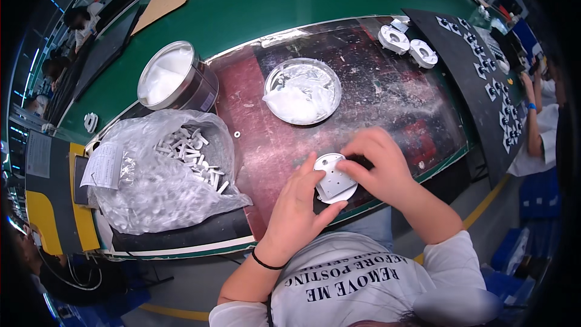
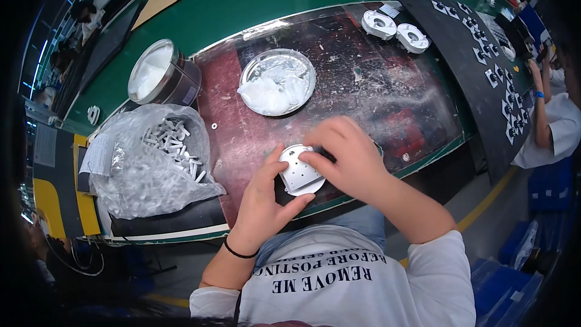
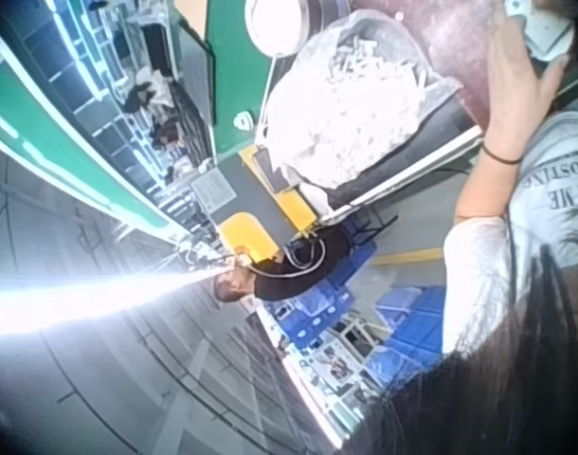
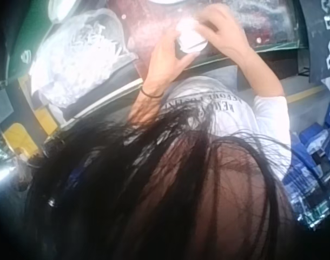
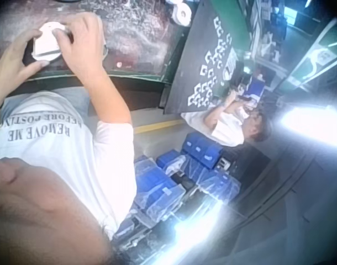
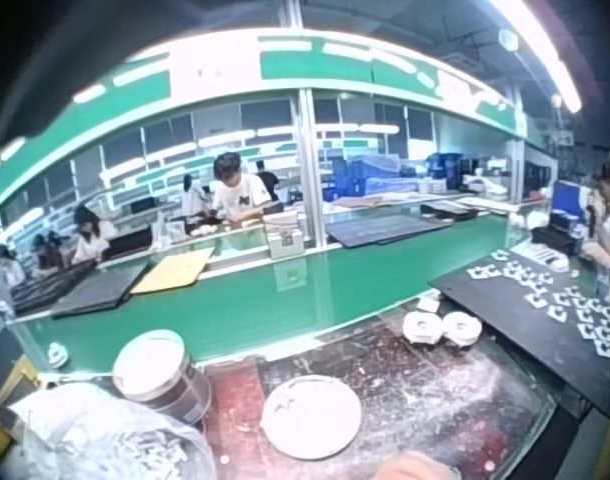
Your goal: The person assembles small white plastic components at a workstation. They pick up a base part, insert a small white cylindrical piece into a hole, and place the assembled unit on a black mat. The person repeats this process with multiple components throughout the clip.
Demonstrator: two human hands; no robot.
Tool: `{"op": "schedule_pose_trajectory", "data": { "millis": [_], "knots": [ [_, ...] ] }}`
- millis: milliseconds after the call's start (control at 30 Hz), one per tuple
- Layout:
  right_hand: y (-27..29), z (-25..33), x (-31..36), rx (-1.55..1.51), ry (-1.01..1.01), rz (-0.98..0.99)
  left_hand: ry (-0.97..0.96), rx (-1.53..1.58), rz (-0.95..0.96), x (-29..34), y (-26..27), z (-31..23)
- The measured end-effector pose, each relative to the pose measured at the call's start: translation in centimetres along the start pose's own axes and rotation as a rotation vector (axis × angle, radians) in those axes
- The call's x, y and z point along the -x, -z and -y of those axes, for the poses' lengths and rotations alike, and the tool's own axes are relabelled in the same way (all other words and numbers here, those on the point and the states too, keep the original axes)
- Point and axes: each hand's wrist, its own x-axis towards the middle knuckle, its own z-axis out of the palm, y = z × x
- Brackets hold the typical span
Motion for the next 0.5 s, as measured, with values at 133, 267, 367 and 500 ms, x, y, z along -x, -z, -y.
{"op": "schedule_pose_trajectory", "data": {
  "millis": [133,267,367,500],
  "knots": [
    [0.5,1.6,2.0,0.093,0.276,0.052,0.007,0.013,0.001,0.3,-0.2,0.3],
    [-0.1,2.0,2.7,0.192,0.284,0.081,0.008,-0.006,0.012,0.2,0.1,-0.1],
    [0.1,2.2,2.6,0.237,0.296,0.119,-0.013,-0.070,0.003,0.7,0.8,-0.4],
    [0.9,0.5,3.7,0.034,0.298,-0.076,-0.002,-0.148,0.014,2.1,3.0,-0.8]
  ]
}}
